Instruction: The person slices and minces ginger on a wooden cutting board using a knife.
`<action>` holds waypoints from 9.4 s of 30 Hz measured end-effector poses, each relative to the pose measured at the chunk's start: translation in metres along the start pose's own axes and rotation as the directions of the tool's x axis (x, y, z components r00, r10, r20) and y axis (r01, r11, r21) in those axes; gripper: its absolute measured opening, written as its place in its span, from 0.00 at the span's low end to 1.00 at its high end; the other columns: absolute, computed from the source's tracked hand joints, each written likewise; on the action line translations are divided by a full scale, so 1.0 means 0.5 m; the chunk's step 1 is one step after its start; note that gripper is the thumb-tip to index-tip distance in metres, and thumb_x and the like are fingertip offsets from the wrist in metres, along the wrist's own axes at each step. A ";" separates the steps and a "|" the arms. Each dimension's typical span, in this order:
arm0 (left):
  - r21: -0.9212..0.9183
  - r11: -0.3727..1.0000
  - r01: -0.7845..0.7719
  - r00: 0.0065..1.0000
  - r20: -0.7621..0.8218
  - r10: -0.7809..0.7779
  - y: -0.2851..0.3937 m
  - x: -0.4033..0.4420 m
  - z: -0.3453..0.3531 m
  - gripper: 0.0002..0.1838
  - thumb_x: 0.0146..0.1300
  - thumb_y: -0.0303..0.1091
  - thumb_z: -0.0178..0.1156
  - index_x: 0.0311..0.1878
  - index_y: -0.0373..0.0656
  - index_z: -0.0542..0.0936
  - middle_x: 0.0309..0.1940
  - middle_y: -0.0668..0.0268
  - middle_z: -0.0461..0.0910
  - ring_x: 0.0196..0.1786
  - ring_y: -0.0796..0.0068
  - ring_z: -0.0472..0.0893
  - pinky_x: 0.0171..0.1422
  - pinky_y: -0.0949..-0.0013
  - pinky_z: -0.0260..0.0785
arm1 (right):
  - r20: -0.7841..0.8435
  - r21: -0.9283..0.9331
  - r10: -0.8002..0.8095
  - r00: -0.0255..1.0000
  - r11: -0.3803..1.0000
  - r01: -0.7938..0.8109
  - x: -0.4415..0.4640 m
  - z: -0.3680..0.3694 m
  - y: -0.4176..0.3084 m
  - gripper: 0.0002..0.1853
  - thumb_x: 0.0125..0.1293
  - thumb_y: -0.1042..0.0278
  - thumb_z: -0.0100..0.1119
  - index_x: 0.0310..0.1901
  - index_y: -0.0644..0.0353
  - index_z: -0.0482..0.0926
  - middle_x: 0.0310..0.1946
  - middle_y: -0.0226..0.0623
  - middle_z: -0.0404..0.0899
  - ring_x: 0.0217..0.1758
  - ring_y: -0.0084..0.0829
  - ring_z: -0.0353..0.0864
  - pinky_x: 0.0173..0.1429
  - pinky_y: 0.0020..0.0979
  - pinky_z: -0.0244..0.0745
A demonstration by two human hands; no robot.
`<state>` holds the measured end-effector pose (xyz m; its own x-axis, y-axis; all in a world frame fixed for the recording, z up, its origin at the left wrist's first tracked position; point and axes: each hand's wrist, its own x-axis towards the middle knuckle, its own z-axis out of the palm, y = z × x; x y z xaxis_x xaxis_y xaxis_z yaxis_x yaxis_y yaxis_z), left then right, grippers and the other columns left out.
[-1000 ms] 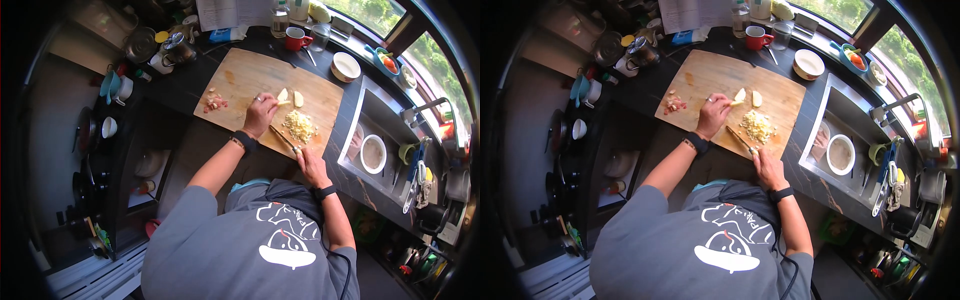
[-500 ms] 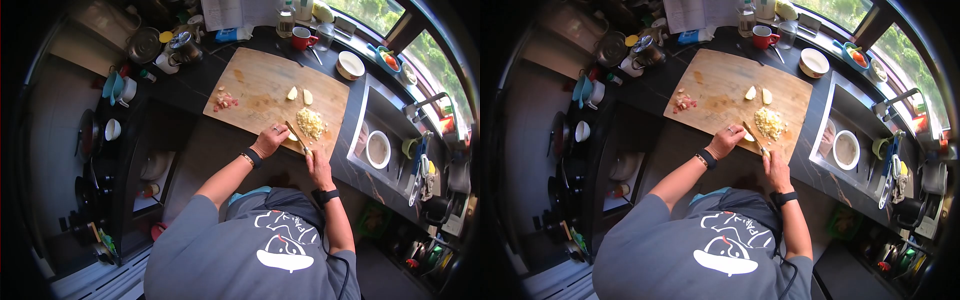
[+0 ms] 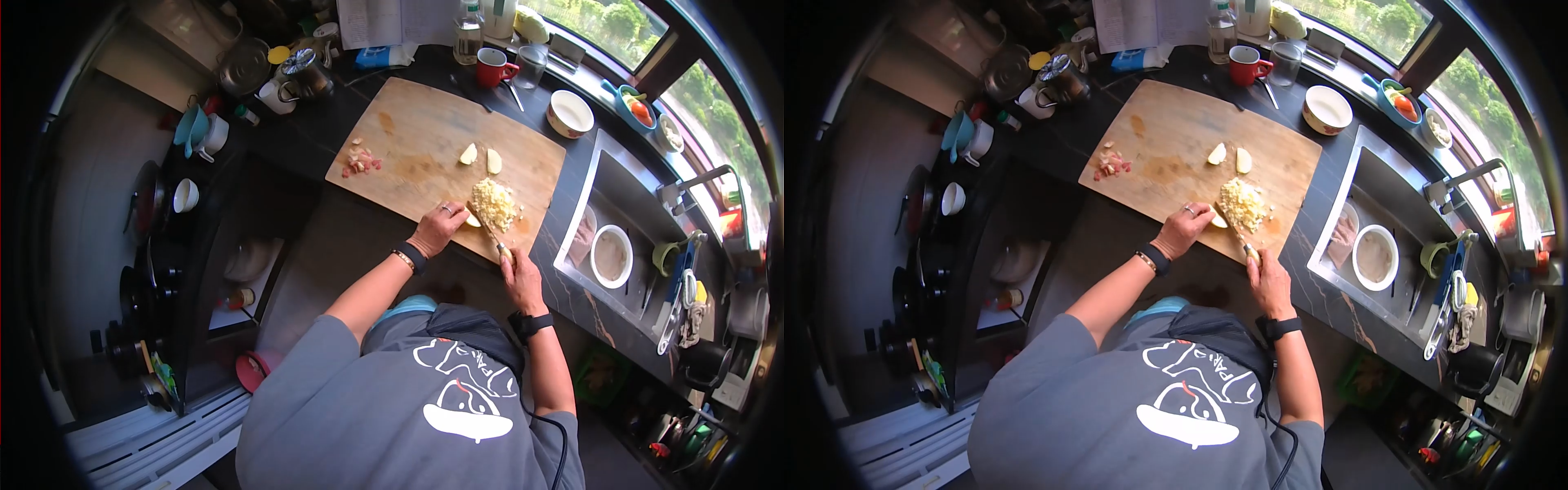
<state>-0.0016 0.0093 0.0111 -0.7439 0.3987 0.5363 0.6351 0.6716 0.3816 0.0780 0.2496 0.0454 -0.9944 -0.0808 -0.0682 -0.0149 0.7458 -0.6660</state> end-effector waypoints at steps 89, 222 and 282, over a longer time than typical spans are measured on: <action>-0.046 0.999 0.014 1.000 0.004 -0.014 0.046 -0.002 0.008 0.07 0.60 0.21 0.60 0.42 0.38 0.79 0.46 0.59 0.80 0.53 0.54 0.78 0.57 0.60 0.74 | 0.045 -0.007 -0.318 0.947 0.948 0.319 -0.006 0.023 0.011 0.26 0.73 0.65 0.55 0.71 0.45 0.66 0.36 0.49 0.76 0.34 0.55 0.81 0.36 0.49 0.78; -0.034 0.999 -0.001 0.999 -0.048 -0.001 0.018 -0.035 0.002 0.10 0.57 0.22 0.67 0.43 0.40 0.83 0.41 0.61 0.83 0.45 0.59 0.83 0.49 0.62 0.78 | 0.069 0.061 -0.330 0.941 0.943 0.326 -0.059 -0.032 -0.009 0.27 0.72 0.70 0.56 0.71 0.50 0.67 0.32 0.49 0.80 0.36 0.52 0.82 0.41 0.47 0.78; -0.037 0.999 0.002 0.999 -0.044 -0.003 0.026 -0.040 -0.002 0.10 0.58 0.22 0.65 0.44 0.39 0.83 0.42 0.60 0.82 0.46 0.59 0.83 0.51 0.62 0.78 | 0.085 -0.039 -0.285 0.955 0.957 0.289 -0.097 -0.005 0.046 0.28 0.71 0.68 0.57 0.72 0.45 0.66 0.31 0.50 0.79 0.32 0.51 0.82 0.38 0.47 0.78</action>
<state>0.0220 0.0095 0.0061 -0.7362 0.3689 0.5673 0.6411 0.6487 0.4101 0.1257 0.2723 0.0355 -0.9364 -0.3457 0.0612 -0.3052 0.7157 -0.6281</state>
